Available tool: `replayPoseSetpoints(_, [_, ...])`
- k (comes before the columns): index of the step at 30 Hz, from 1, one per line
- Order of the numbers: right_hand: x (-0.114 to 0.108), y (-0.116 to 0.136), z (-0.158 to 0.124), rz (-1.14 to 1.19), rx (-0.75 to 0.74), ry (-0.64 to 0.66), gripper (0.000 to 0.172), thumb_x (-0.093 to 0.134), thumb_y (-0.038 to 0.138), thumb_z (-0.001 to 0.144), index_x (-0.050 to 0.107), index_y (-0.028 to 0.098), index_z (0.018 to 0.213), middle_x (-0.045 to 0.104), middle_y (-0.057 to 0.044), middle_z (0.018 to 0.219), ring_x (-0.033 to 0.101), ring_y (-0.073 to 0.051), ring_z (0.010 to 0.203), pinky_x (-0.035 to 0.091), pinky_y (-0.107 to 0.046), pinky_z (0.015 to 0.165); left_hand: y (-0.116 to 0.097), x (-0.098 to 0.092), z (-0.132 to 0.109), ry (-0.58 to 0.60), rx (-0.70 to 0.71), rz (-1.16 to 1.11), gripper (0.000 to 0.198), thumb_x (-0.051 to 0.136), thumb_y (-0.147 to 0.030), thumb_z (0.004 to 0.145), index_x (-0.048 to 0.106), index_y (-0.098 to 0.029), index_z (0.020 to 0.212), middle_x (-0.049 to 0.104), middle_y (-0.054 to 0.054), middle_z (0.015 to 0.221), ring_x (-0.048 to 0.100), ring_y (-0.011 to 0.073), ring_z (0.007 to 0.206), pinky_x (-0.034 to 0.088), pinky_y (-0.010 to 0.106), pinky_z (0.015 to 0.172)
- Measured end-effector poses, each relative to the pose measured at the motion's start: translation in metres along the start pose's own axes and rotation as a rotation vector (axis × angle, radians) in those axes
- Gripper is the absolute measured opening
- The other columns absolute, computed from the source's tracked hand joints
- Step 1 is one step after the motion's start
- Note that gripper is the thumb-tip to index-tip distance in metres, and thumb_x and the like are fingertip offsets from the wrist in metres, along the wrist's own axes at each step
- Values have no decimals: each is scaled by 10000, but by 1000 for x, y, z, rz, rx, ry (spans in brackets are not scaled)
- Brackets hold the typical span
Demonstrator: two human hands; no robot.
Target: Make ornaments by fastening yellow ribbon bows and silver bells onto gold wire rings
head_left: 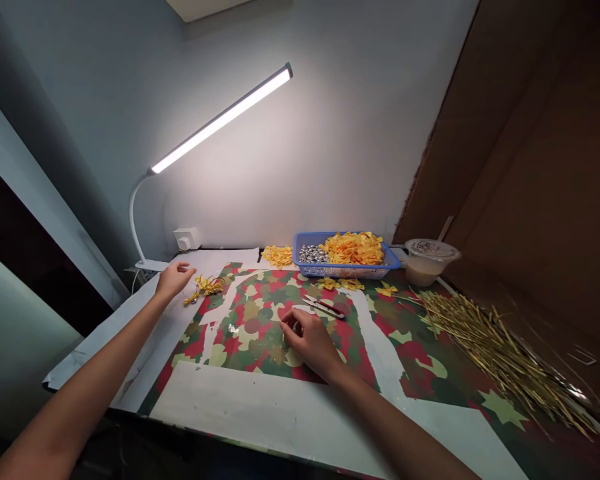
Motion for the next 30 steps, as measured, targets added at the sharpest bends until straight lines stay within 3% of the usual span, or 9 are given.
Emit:
replayPoseSetpoints(5, [0, 3, 0, 10, -23, -17, 168, 465, 222, 834, 561, 210, 697, 617, -4, 622, 564, -158, 558, 427, -256, 527, -17, -10, -1, -155, 142, -42, 312, 559, -310, 911, 545, -146, 1176, 582, 93, 1172, 604, 219, 994, 527, 426, 835])
replayPoseSetpoints(10, [-18, 12, 5, -15, -59, -147, 198, 420, 232, 872, 618, 223, 859, 664, -22, 766, 624, -169, 681, 479, -261, 622, -74, 4, -39, -174, 533, -128, 221, 548, -263, 869, 581, -143, 1052, 623, 93, 1052, 612, 231, 966, 499, 409, 877])
replayPoseSetpoints(13, [-64, 0, 15, -89, -4, -423, 259, 396, 241, 874, 552, 206, 1078, 625, -92, 1043, 593, -221, 978, 466, -339, 846, -112, 20, -87, -127, 823, -192, 229, 500, -261, 866, 573, -158, 1057, 639, 101, 1069, 604, 243, 1032, 481, 398, 907])
replayPoseSetpoints(15, [-109, -19, 21, -153, 85, -671, 413, 424, 288, 866, 398, 138, 1250, 501, -183, 1237, 470, -281, 1178, 376, -429, 981, -129, 32, -123, -83, 1019, -221, 200, 501, -244, 864, 592, -190, 1034, 667, 79, 1059, 614, 229, 1042, 478, 380, 911])
replayPoseSetpoints(20, [-204, -77, 31, -246, 280, -1021, 920, 698, 325, 673, 156, 75, 1373, 165, -300, 1454, 131, -422, 1378, 190, -562, 1070, -133, 58, -182, -50, 1372, -245, 240, 500, -128, 860, 594, -233, 1054, 708, 45, 1043, 667, 166, 933, 510, 295, 845])
replayPoseSetpoints(22, [-225, -97, 35, -246, 336, -1061, 1037, 757, 318, 605, 132, 51, 1387, 163, -331, 1443, 153, -463, 1362, 223, -572, 1052, -126, 62, -183, -119, 1364, -272, 241, 469, -113, 873, 571, -218, 1064, 708, 57, 1026, 675, 163, 898, 524, 291, 810])
replayPoseSetpoints(26, [-241, -121, 46, -248, 370, -1051, 1136, 805, 340, 572, 105, 107, 1436, 369, -259, 1375, 369, -423, 1265, 358, -535, 987, -118, 64, -173, -157, 1283, -308, 226, 460, -128, 886, 561, -227, 1062, 706, 60, 1018, 685, 172, 904, 548, 286, 775])
replayPoseSetpoints(28, [-243, -126, 49, -253, 393, -1052, 991, 768, 356, 670, 181, 134, 1437, 436, -211, 1342, 451, -375, 1207, 406, -525, 953, -118, 62, -172, -162, 1272, -321, 222, 451, -127, 887, 562, -226, 1053, 707, 61, 1004, 691, 170, 889, 557, 280, 763])
replayPoseSetpoints(30, [-243, -127, 49, -259, 422, -1061, 693, 668, 351, 811, 333, 164, 1388, 471, -155, 1326, 510, -314, 1156, 438, -517, 932, -119, 60, -172, -169, 1279, -332, 219, 441, -126, 892, 560, -226, 1046, 710, 58, 987, 696, 165, 866, 562, 273, 755])
Point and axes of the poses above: each hand's wrist, its own z-axis towards the middle knuckle, its own x-axis out of the palm, y = z × x, the point moved 6 cm from there along z, towards the middle knuckle
